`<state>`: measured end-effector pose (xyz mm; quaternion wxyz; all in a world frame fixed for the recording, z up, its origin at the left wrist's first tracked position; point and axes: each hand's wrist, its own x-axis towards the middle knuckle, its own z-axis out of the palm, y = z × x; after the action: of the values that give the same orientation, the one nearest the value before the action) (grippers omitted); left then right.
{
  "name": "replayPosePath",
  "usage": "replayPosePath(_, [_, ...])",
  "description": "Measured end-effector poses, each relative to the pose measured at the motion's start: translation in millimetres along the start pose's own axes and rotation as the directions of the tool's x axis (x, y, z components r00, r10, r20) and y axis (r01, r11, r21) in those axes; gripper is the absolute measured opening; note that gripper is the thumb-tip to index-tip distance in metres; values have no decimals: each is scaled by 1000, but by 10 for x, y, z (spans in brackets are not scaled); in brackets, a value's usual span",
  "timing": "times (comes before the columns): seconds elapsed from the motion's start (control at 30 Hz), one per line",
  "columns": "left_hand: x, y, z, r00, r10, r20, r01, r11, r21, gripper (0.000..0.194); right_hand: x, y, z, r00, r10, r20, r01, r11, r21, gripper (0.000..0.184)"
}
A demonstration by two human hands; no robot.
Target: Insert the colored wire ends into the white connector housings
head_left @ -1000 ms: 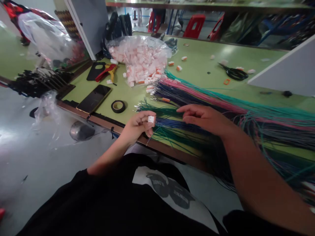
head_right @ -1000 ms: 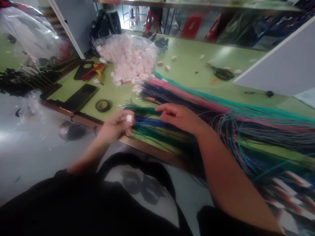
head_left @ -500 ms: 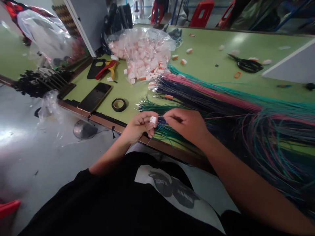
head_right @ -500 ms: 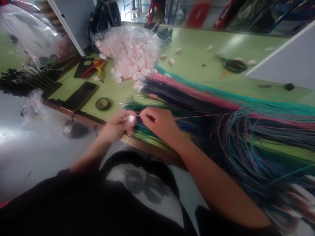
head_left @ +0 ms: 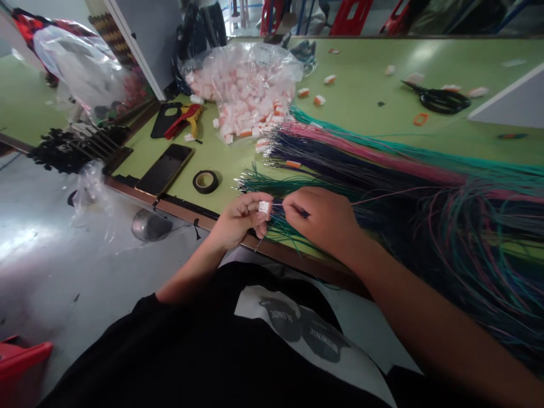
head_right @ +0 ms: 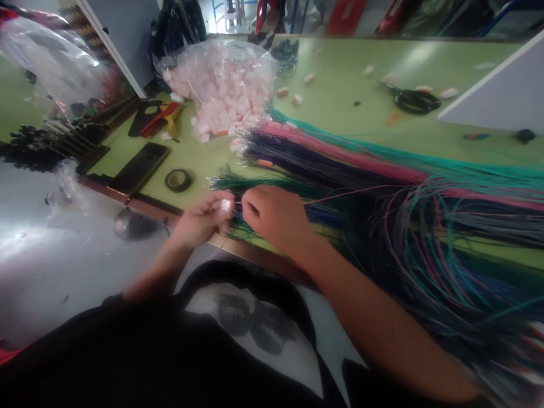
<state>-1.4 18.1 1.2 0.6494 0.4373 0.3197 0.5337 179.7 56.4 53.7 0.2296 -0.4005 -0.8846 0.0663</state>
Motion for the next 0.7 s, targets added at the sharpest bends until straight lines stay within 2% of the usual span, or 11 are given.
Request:
replayPosePath(0.3, [-11, 5, 31, 999, 6, -48, -4, 999, 47, 36, -26, -55, -7, 1000, 13, 26, -11, 998, -60, 24])
replayPosePath(0.47, [-40, 28, 75, 996, -12, -83, 23, 991, 131, 35, -45, -55, 24, 999, -10, 53, 12, 999, -37, 25])
replayPosePath(0.7, [-48, 76, 114, 996, -36, -86, 53, 977, 208, 39, -78, -35, 112, 996, -66, 55, 71, 994, -86, 29])
